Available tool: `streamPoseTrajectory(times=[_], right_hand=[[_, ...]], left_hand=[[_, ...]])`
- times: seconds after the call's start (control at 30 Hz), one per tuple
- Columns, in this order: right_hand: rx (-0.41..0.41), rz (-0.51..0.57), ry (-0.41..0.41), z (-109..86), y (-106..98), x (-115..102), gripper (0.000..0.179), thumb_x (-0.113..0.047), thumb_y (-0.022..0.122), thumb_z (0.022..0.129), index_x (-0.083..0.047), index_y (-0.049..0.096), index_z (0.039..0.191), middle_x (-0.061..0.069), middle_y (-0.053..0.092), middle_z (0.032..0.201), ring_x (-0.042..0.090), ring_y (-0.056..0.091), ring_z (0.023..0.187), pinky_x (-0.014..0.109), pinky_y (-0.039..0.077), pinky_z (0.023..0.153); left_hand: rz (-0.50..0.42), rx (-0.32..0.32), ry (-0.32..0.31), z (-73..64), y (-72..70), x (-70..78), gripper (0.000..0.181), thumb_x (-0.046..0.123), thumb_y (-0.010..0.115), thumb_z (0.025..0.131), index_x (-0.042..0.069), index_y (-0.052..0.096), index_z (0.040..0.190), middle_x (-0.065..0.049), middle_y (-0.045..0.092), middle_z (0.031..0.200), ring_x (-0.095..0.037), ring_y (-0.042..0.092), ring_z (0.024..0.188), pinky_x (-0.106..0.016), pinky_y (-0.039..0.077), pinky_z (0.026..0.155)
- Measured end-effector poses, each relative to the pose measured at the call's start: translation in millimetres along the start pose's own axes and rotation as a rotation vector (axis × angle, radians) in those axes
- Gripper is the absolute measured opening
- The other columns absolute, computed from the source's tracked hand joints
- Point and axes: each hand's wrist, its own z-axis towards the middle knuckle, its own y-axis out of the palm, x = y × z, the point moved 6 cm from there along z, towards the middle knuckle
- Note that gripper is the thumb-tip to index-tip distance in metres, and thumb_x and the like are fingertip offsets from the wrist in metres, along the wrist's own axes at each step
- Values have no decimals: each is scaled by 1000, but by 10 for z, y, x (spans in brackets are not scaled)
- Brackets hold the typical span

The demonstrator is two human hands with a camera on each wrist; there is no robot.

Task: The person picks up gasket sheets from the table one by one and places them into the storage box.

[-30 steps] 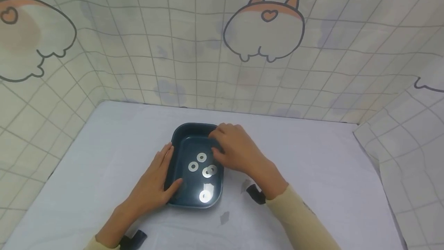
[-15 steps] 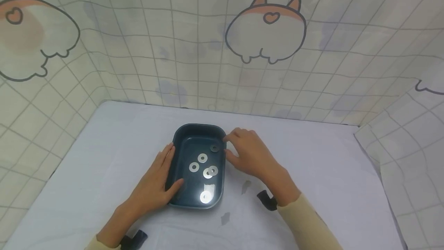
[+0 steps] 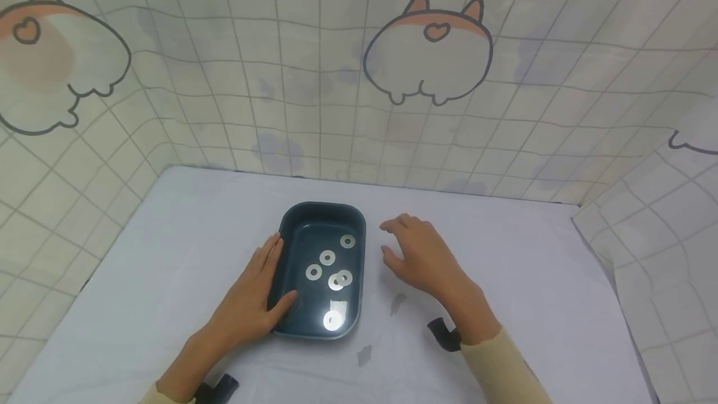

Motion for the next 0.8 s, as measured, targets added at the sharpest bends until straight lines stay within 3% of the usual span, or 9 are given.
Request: streamPoseTrajectory(times=[0.43, 0.7, 0.8], right_hand=[[37, 42, 68, -224, 185, 390, 31, -18, 73, 96, -6, 73, 124, 12, 74, 121, 30, 70, 105, 51, 62, 93], [64, 70, 114, -347, 411, 592, 27, -15, 73, 94, -3, 74, 118, 15, 73, 117, 34, 70, 107, 55, 59, 93], [76, 73, 112, -347, 456, 628, 26, -12, 74, 92, -2, 74, 116, 15, 72, 115, 36, 69, 107, 55, 59, 91]], left_hand=[[0, -1, 1, -2, 18, -6, 98, 46, 68, 97, 4, 17, 170, -9, 13, 180, -28, 21, 167, -52, 25, 135], [4, 8, 4, -3, 15, 2, 98, 45, 69, 96, 3, 18, 169, -10, 14, 180, -30, 23, 166, -53, 26, 135], [10, 9, -2, -2, 17, -8, 98, 45, 69, 97, 4, 18, 169, -9, 14, 180, -29, 23, 166, -48, 23, 137]])
